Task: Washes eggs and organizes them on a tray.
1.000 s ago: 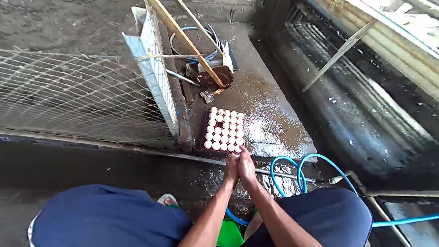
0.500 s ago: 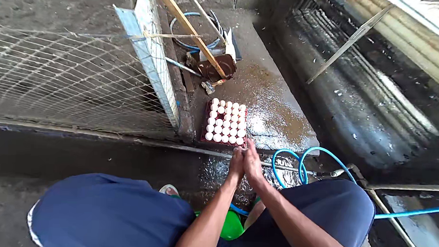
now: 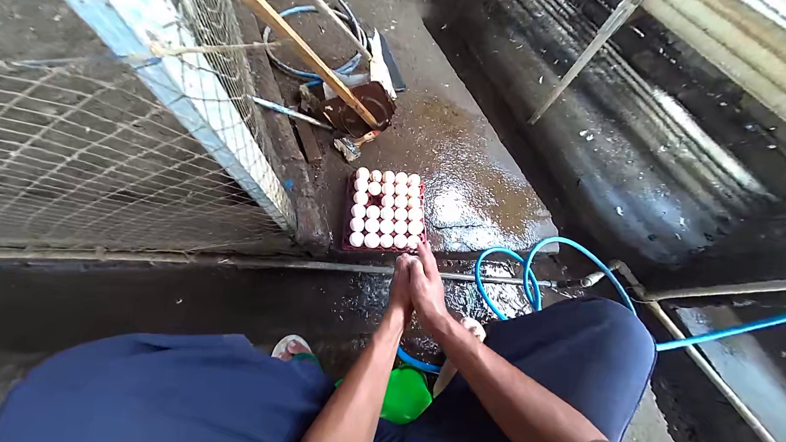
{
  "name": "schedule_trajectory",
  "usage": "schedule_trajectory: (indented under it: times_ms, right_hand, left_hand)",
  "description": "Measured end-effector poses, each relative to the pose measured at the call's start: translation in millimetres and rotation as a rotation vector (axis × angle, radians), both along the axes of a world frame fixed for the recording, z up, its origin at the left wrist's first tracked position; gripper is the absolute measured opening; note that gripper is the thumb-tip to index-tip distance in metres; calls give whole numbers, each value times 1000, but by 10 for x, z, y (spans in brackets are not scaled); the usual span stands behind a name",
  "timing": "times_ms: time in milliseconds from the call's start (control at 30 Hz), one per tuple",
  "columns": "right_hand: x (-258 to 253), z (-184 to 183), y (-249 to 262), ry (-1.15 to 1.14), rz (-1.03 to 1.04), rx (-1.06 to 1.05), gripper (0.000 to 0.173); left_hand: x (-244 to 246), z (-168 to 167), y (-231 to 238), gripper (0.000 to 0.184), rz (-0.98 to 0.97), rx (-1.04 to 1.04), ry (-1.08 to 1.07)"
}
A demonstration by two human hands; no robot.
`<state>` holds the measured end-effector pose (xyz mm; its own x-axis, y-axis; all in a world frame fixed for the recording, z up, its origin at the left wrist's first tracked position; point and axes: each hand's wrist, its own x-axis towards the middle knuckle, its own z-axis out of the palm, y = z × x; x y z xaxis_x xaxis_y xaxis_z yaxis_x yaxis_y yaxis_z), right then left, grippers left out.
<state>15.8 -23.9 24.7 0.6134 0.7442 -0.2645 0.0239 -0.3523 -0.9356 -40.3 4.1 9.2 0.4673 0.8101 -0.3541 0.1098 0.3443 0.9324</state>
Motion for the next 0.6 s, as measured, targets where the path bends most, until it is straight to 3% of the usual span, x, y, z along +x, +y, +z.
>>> schedule_trajectory:
  times_ms: [133,200,267,333,433,500,600]
  right_hand:
    - [189,-106,129,162,-162,-37,47]
    - [44,-27,46,53,-119,-30,47]
    - [6,-59,-27,-25,-51,40,50]
    - [211,-96,68,156,-99,-21,50]
    - [443,-112,174,523,-253,-134,36]
    - [399,-76,125,439,-274,-85,37]
    - [181,-79,-12,27,-113,41,45]
  left_hand:
    - [7,42,-25,58,-32,-114,39]
    - [0,8,-13,51,-23,8,23]
    - [-39,116,5,47,-86,-34,42]
    - [-65,163,8,52,-92,-234,33]
    - [-38,61,15,43,-158,-373,-96]
    - [-51,19,55,40,-160,-322,-135]
    - [-43,33,47,49,-93,-171,-77]
